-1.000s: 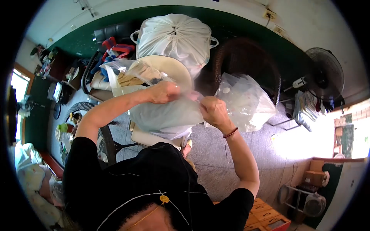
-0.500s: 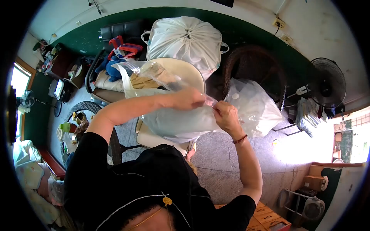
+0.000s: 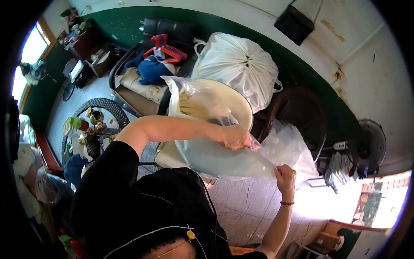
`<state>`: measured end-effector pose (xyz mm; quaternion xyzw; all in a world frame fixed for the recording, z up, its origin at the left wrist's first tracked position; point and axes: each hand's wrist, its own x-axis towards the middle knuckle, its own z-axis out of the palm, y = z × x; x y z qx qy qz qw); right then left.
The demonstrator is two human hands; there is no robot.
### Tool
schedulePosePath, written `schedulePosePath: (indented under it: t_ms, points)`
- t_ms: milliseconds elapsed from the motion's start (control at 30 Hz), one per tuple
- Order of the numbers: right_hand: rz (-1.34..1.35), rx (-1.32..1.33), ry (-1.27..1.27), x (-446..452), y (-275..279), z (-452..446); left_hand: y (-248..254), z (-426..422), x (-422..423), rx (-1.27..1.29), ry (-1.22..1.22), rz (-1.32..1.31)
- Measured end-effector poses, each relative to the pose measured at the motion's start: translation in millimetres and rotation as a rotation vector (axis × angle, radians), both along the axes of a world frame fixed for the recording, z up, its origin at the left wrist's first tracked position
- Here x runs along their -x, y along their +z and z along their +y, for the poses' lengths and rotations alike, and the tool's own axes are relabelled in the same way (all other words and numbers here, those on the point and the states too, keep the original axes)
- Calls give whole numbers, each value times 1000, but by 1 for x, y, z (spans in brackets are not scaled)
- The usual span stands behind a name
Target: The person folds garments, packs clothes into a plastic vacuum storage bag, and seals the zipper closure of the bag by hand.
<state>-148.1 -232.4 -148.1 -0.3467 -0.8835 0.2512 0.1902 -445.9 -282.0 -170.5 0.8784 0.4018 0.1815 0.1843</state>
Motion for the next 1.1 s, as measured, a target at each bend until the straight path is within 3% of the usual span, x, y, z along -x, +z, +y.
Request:
schedulePosePath:
  t_ms: [67,100,133,267,300,400,433,467,533,600,700,767,800,867,900,933,1000,1067,1100]
  points:
    - [-99,158,-78,-2,7,2,3,-4,12,-62,21,71]
    - [-281,206,-83,-1,17,6,1,-10,25,-234,22,-46]
    - [-181,273,-23,7,24,3,6,-20,40,-410,21,-158]
    - [-23,-12,78,76,56,-17,25,-76,115,-141,357,-40]
    - [43,-87,106,102,52,-19,21,-83,133,-78,303,136]
    - [71,-255,333,188,46,-30,-9,-102,156,-278,206,-91]
    - [28,-328,394,212,39,-29,-12,-105,158,-418,189,-29]
    - [-54,-329,394,233,23,-25,-25,-103,159,-224,244,-34]
    - [-140,-353,451,263,12,-25,-39,-89,147,-44,428,219]
    - [-263,-363,409,277,13,-31,-28,-91,144,-106,510,235]
    - [-303,-402,422,285,-2,-16,-15,-92,148,-179,450,305]
    - [-455,-264,368,289,-9,-2,-3,-83,152,-177,414,227]
    - [-450,-264,375,287,-16,5,5,-79,151,-175,421,231]
    - [120,-169,599,278,-29,20,17,-66,149,-203,294,114]
    - [8,-3,487,274,-28,21,17,-57,146,-25,319,117]
    - [9,-4,485,273,-26,23,15,-54,148,-26,316,118]
    - [74,-81,529,269,-14,20,14,-52,151,-357,291,182]
    - [15,-34,489,270,-7,13,6,-47,155,-424,294,229]
    - [136,-191,560,274,3,1,7,-49,155,-490,300,276]
